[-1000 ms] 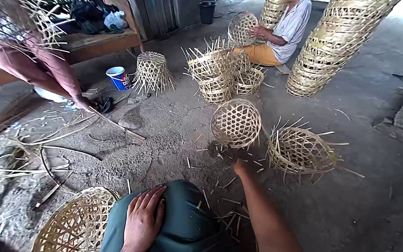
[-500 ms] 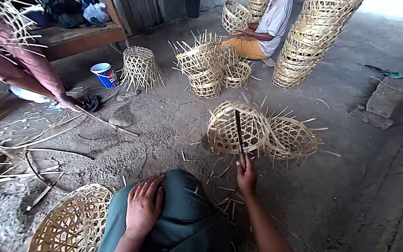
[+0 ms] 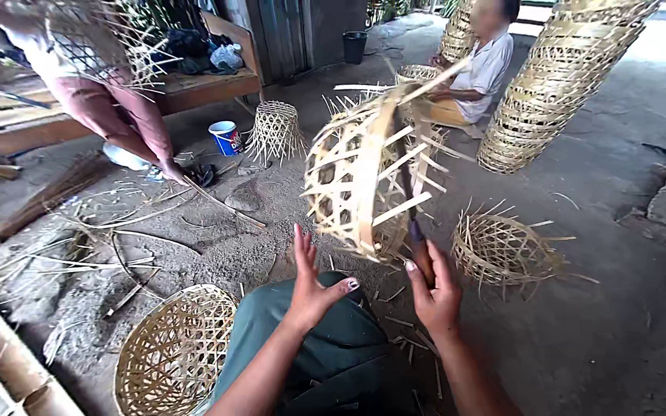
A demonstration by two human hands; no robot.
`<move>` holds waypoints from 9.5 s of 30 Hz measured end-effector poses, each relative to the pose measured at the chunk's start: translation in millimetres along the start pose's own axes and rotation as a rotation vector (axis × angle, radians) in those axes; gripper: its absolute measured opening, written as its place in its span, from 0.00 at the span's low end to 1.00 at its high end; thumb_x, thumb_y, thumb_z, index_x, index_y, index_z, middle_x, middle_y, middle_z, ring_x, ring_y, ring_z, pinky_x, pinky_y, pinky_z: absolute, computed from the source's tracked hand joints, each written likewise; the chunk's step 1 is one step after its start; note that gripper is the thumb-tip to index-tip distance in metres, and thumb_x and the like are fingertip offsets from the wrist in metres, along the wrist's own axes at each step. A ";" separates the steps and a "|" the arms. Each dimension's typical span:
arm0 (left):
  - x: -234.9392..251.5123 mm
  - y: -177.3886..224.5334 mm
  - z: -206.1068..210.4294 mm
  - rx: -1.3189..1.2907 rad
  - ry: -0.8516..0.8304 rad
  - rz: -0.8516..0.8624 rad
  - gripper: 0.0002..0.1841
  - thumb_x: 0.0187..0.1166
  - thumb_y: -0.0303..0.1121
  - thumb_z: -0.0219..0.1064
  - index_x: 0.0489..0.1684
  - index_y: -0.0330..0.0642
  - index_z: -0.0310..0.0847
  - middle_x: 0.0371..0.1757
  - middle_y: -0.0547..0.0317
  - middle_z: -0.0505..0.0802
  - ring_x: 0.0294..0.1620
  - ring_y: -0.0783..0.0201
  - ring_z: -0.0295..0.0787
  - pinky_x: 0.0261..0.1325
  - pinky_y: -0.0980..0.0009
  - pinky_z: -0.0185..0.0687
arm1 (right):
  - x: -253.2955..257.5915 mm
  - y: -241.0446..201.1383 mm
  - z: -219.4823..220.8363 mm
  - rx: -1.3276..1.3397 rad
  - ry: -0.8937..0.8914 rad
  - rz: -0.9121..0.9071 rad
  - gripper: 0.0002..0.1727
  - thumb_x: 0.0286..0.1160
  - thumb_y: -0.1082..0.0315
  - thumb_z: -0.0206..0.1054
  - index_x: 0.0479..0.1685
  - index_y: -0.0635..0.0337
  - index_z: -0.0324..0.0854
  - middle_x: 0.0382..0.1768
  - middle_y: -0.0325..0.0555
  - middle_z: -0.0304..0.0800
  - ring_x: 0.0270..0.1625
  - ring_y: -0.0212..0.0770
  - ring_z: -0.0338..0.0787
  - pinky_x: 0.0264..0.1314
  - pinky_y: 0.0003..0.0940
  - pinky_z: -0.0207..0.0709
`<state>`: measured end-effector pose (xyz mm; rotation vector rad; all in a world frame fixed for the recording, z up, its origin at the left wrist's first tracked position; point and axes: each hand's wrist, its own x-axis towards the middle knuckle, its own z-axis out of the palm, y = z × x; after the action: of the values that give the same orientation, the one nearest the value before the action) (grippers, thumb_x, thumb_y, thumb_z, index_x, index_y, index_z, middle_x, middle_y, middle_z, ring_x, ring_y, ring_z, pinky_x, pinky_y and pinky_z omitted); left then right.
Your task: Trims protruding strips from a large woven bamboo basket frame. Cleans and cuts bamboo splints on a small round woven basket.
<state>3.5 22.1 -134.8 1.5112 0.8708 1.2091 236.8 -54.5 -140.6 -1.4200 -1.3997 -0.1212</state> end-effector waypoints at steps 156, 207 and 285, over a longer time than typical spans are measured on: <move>-22.7 0.6 -20.1 0.363 -0.431 -0.500 0.13 0.88 0.37 0.61 0.51 0.37 0.86 0.29 0.62 0.88 0.20 0.72 0.77 0.28 0.72 0.77 | -39.8 -68.6 -2.7 -0.101 -0.589 0.519 0.24 0.92 0.58 0.51 0.67 0.72 0.77 0.44 0.61 0.90 0.48 0.53 0.91 0.59 0.52 0.82; -30.1 6.3 13.2 0.114 -0.453 -0.633 0.13 0.91 0.29 0.50 0.51 0.33 0.81 0.31 0.67 0.89 0.24 0.80 0.81 0.34 0.82 0.81 | -22.6 -95.7 -27.7 -0.253 -0.702 0.433 0.22 0.90 0.67 0.53 0.77 0.66 0.73 0.46 0.67 0.91 0.54 0.67 0.92 0.57 0.62 0.81; -23.6 22.1 3.5 0.662 -0.610 -0.551 0.17 0.94 0.39 0.51 0.54 0.44 0.88 0.43 0.65 0.96 0.27 0.72 0.87 0.32 0.69 0.83 | -11.4 -79.4 -15.7 -0.242 -0.882 0.516 0.21 0.95 0.56 0.47 0.69 0.64 0.72 0.42 0.63 0.88 0.50 0.63 0.91 0.55 0.61 0.80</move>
<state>0.2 -6.7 -119.9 1.8251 1.2006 0.0178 182.0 -95.3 -95.5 -2.1278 -1.6664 0.7771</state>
